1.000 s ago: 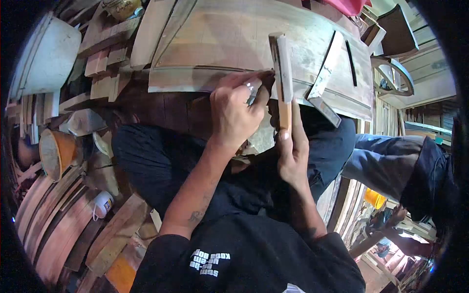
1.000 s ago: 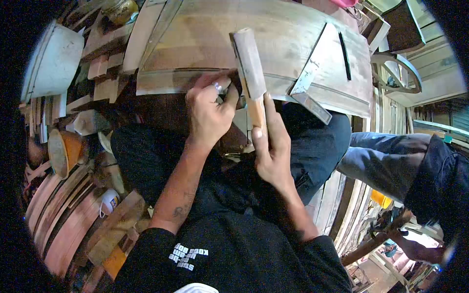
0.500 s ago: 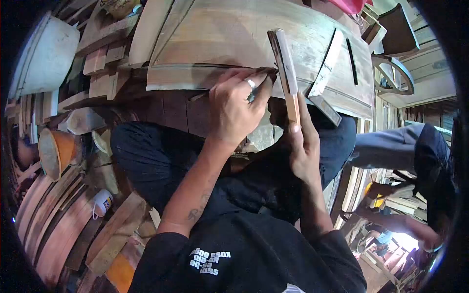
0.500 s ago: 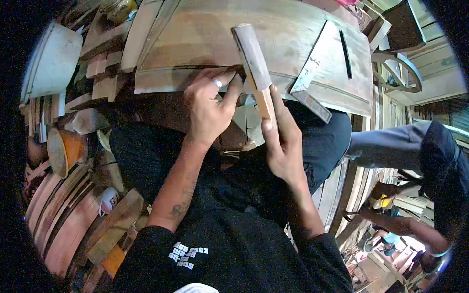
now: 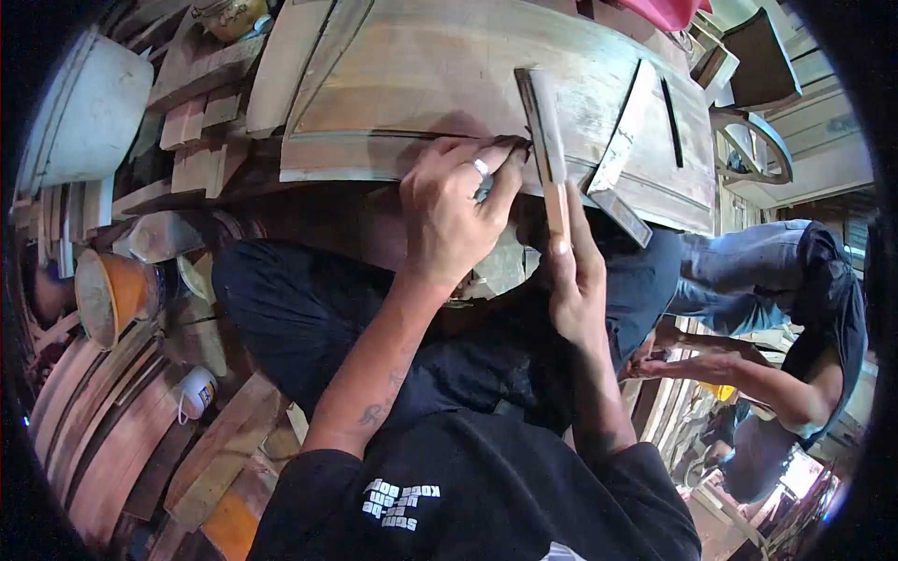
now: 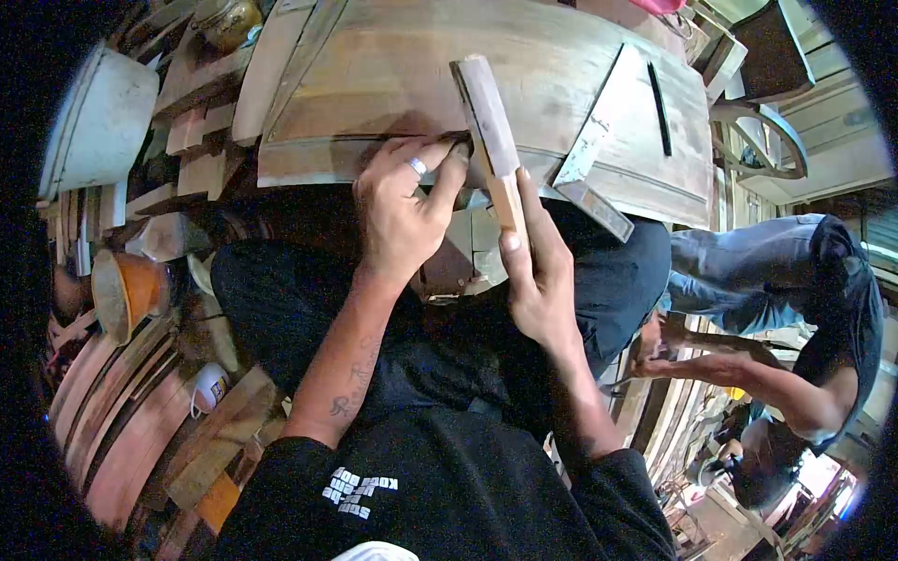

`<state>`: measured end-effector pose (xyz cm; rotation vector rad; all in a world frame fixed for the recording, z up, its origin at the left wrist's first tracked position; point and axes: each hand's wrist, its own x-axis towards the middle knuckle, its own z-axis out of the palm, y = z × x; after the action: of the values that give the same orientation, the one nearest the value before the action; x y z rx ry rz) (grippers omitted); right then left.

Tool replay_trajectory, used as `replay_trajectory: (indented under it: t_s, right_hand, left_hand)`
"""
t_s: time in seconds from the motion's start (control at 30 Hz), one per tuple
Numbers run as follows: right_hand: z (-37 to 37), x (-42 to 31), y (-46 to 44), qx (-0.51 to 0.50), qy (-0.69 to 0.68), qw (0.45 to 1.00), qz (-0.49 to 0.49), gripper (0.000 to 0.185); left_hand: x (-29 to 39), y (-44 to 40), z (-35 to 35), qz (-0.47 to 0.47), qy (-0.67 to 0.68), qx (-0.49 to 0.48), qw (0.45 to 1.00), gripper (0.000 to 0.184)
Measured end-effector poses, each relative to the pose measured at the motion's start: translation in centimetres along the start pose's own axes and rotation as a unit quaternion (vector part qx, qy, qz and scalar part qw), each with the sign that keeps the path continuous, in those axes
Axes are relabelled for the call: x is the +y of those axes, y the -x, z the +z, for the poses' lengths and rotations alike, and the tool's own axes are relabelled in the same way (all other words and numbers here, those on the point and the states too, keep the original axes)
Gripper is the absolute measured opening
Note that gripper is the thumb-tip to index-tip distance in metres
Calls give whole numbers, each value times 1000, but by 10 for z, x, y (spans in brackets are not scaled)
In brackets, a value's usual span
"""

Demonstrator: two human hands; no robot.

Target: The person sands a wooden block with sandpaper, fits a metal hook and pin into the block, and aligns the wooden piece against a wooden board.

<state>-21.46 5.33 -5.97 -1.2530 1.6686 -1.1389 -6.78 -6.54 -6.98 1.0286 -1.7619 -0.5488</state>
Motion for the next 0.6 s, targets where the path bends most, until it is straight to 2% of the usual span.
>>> replay_trajectory:
  t_s: [0.07,0.13,0.2,0.27,0.43,0.53,0.6]
  right_hand:
    - [0,6,0,-1,28,1000,-4,60]
    - [-3,-4,7,-41,11,999,-11,60]
    - [0,-1,5,-39,16,999,-8,61]
    - [5,10,-2,10,-17,1000,16,63]
    - [2,6,3,-15,-9,999,-35,65]
    - [7,11,-4,2,-46,999,4,65]
    - [2,3,1,-12,-41,999,-13,64]
  left_hand:
    - [7,-2,-3,-23,20,-26,999,17]
    - [0,2,0,-5,31,23,999,15]
    - [0,5,-1,-13,17,9,1000,15]
    - [7,-2,-4,-18,11,-17,1000,16]
    - [3,5,-1,-6,25,24,999,13]
    - [5,1,-3,-14,1,-21,1000,18]
    - [1,1,1,6,-1,15,1000,17]
